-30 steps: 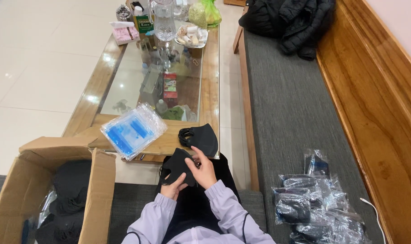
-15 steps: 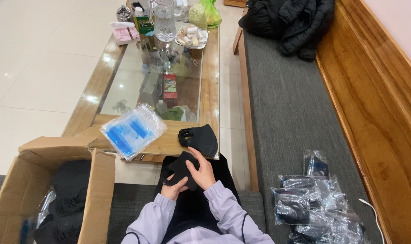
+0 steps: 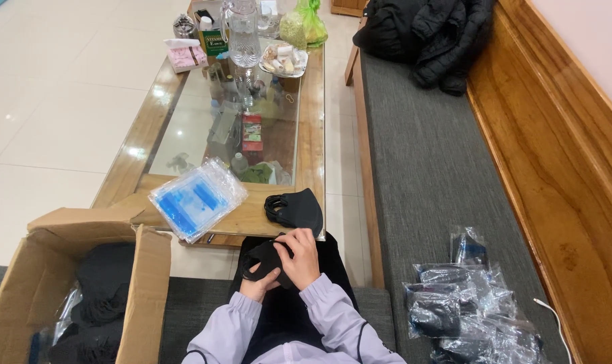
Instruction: Pack black face masks into individual plastic bags.
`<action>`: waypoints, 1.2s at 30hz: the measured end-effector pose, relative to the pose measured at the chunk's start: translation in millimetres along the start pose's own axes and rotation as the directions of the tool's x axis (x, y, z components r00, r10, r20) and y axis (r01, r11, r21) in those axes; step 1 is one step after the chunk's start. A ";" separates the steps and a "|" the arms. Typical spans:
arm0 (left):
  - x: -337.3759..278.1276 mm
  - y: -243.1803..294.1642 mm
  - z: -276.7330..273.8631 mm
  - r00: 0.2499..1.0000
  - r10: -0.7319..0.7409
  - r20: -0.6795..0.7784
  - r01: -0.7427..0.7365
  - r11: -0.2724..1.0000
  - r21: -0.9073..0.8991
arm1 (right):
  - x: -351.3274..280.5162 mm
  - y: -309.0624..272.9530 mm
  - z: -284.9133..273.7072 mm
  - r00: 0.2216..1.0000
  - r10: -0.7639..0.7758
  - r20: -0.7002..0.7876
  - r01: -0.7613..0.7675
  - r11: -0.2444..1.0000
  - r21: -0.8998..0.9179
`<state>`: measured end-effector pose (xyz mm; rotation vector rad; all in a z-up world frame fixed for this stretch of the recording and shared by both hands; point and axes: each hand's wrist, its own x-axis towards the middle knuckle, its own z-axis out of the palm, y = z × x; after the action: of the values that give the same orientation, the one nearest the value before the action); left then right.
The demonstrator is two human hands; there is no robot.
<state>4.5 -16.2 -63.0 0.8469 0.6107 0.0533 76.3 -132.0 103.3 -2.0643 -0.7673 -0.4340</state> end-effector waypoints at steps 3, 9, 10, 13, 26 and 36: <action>-0.9 2.4 -0.5 1.000 -0.014 0.011 0.014 1.000 -0.019 | -7.0 7.4 6.0 1.000 0.006 0.004 -0.006 1.000 -0.014; -7.2 17.6 8.5 0.998 0.011 -0.055 -0.020 0.986 -0.166 | -20.4 14.1 14.3 0.995 0.036 0.095 -0.034 0.999 -0.022; -12.0 26.0 13.2 0.996 0.009 -0.093 -0.026 0.984 -0.179 | -22.4 13.5 15.3 0.990 0.051 0.132 -0.050 0.999 -0.008; -10.9 25.9 13.2 0.993 0.030 -0.115 -0.058 0.966 -0.253 | -29.4 7.1 15.0 0.981 0.065 0.180 -0.068 0.998 0.009; 2.7 13.8 1.5 0.992 -0.019 -0.126 -0.016 0.962 -0.273 | -28.7 6.5 10.6 0.970 0.194 0.147 -0.198 0.980 0.014; 10.6 8.9 -6.7 0.960 -0.120 -0.255 0.022 0.933 -0.359 | -18.0 108.3 48.2 0.682 0.723 0.112 -0.593 0.457 0.662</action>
<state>11.5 -2.6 -65.1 0.4681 0.8622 0.2109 135.5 -145.7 0.0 -1.4314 0.0875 0.1096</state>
